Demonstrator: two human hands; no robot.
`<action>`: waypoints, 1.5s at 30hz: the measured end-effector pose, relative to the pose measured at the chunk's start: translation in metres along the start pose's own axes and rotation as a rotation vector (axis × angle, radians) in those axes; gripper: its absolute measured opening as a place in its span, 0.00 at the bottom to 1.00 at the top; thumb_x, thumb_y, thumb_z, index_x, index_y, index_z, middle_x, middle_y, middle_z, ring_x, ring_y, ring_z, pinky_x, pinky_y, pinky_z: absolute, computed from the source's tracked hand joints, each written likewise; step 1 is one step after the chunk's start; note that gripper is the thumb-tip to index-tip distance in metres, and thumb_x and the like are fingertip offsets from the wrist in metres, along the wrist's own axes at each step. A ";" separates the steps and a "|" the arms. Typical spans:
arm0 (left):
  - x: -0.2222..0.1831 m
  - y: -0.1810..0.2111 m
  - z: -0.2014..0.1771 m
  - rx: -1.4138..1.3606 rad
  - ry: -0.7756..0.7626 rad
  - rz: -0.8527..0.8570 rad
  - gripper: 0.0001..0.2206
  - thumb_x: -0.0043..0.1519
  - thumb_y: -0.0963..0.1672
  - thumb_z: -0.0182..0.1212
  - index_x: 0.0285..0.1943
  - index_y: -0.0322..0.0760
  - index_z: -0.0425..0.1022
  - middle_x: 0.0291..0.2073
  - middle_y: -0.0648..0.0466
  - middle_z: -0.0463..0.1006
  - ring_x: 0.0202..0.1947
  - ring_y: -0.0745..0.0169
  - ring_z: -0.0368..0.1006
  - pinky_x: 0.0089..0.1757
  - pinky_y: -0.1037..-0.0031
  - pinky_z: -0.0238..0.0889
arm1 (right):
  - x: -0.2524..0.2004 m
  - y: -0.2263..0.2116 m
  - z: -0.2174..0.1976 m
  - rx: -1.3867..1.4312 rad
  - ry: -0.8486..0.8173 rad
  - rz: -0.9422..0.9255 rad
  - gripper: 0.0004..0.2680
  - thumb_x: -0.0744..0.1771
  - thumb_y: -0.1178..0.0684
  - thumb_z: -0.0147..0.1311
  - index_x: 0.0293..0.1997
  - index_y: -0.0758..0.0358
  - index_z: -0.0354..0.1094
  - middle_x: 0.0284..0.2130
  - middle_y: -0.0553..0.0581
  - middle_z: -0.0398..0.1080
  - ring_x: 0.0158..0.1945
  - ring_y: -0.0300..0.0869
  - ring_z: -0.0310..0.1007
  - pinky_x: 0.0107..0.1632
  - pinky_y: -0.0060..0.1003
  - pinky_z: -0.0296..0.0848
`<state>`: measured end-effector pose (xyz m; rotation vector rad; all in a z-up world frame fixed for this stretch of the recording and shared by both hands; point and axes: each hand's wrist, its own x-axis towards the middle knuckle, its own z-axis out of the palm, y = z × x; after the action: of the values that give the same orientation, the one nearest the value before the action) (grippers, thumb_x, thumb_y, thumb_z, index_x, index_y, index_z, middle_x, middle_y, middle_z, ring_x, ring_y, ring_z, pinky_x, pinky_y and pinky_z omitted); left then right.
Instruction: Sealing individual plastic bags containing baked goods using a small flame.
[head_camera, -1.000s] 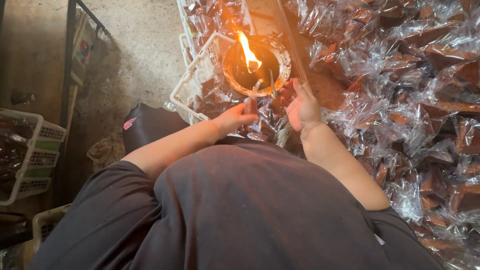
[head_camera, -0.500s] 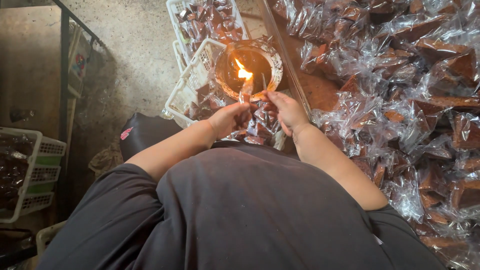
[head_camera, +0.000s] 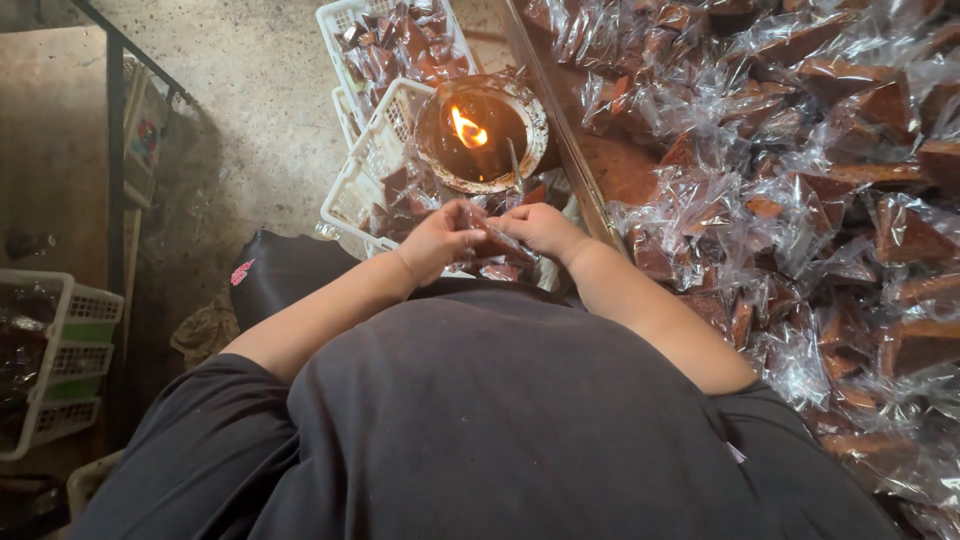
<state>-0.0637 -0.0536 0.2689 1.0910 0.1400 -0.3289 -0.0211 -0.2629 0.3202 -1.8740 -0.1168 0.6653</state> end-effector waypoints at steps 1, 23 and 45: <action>-0.015 0.013 0.016 0.022 -0.024 -0.066 0.19 0.58 0.39 0.70 0.57 0.40 0.71 0.41 0.48 0.78 0.37 0.52 0.81 0.32 0.67 0.80 | 0.009 0.011 0.002 -0.118 0.087 -0.098 0.09 0.62 0.41 0.68 0.33 0.52 0.79 0.28 0.52 0.77 0.37 0.42 0.75 0.44 0.37 0.74; -0.011 -0.001 -0.024 0.281 0.120 -0.146 0.32 0.59 0.50 0.72 0.72 0.41 0.67 0.54 0.44 0.77 0.53 0.48 0.76 0.52 0.54 0.70 | 0.007 0.014 -0.134 -0.606 1.192 -0.639 0.13 0.68 0.45 0.69 0.43 0.56 0.65 0.35 0.58 0.70 0.42 0.54 0.73 0.48 0.42 0.72; -0.020 0.022 -0.003 -0.166 -0.248 -0.235 0.40 0.59 0.69 0.40 0.75 0.54 0.56 0.53 0.42 0.80 0.39 0.54 0.81 0.33 0.67 0.74 | 0.002 0.001 0.014 -0.024 0.116 -0.478 0.03 0.68 0.51 0.63 0.39 0.55 0.78 0.25 0.49 0.77 0.29 0.32 0.74 0.32 0.27 0.76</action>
<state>-0.0754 -0.0378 0.2914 0.8629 0.0729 -0.6489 -0.0273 -0.2508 0.3149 -1.8101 -0.4811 0.2267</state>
